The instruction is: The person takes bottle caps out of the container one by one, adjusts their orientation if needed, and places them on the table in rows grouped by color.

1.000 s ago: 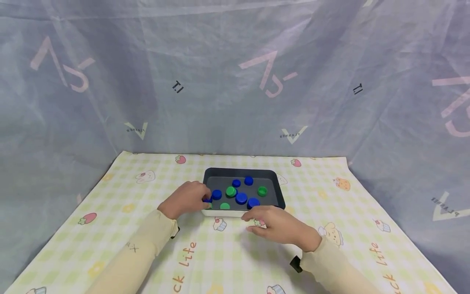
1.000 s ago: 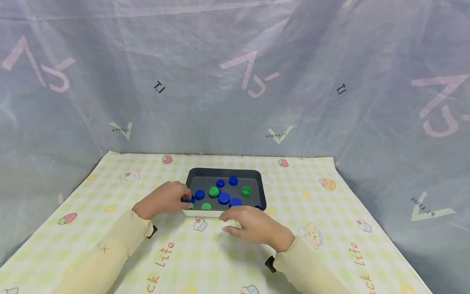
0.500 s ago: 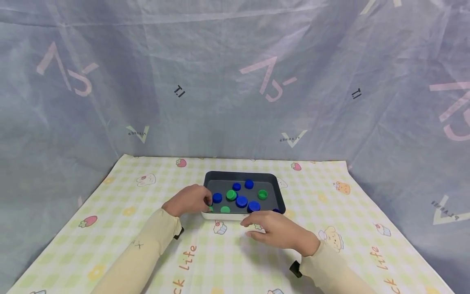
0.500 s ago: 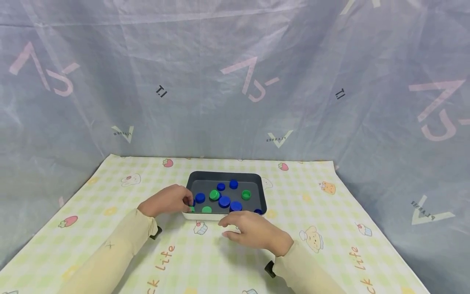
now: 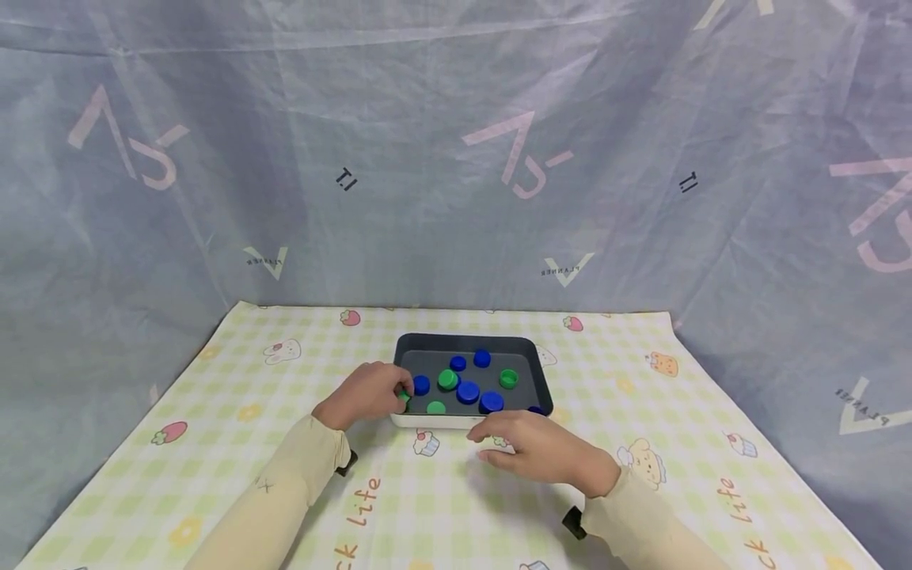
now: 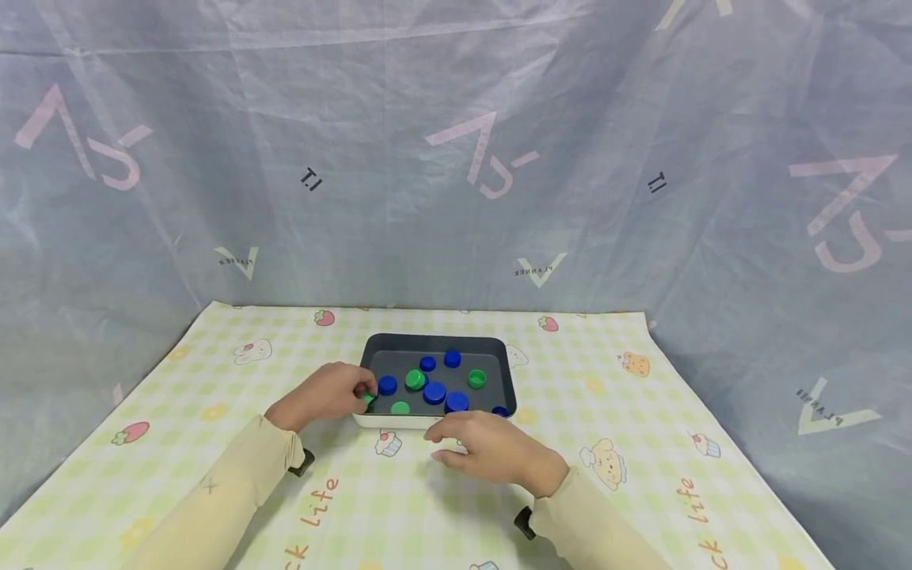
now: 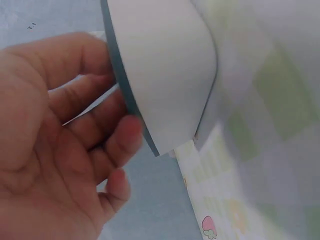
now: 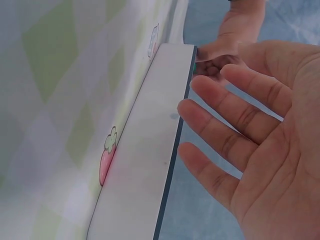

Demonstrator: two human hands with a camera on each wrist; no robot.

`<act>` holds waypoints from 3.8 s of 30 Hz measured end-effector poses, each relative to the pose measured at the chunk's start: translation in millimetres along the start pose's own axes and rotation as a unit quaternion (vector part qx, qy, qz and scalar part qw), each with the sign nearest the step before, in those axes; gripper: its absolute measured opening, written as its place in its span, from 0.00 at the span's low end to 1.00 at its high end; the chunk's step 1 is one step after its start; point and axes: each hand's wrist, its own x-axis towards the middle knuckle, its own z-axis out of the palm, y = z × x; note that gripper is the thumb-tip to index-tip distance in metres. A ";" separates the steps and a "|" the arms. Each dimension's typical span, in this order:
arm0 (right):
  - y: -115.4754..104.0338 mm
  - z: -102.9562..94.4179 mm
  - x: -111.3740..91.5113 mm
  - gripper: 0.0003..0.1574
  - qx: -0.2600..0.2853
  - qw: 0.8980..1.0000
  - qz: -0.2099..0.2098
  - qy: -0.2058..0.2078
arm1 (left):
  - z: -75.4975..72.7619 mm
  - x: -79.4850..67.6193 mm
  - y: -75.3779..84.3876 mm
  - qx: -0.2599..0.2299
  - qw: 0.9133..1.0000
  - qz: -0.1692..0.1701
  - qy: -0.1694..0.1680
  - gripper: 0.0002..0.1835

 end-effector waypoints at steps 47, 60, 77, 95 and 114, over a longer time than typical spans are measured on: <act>-7.0 3.4 0.3 0.15 0.001 0.999 -0.025 0.034 | -26.2 -50.7 49.0 -0.237 0.946 0.200 0.097 0.15; -22.2 20.2 11.8 0.34 -0.018 0.952 -0.099 0.289 | 1.9 -43.8 45.1 -0.427 0.897 0.113 -0.011 0.15; -30.4 34.7 14.1 0.24 0.001 0.952 -0.117 0.283 | 23.7 -46.6 48.3 -0.486 0.863 0.117 -0.073 0.19; -44.1 37.8 46.0 0.16 0.013 0.993 -0.063 0.102 | -34.8 -40.9 20.2 -0.209 0.973 0.066 0.076 0.12; -42.9 61.5 92.2 0.18 -0.028 0.998 -0.059 -0.016 | -31.5 -38.1 17.8 -0.146 0.984 0.059 0.082 0.07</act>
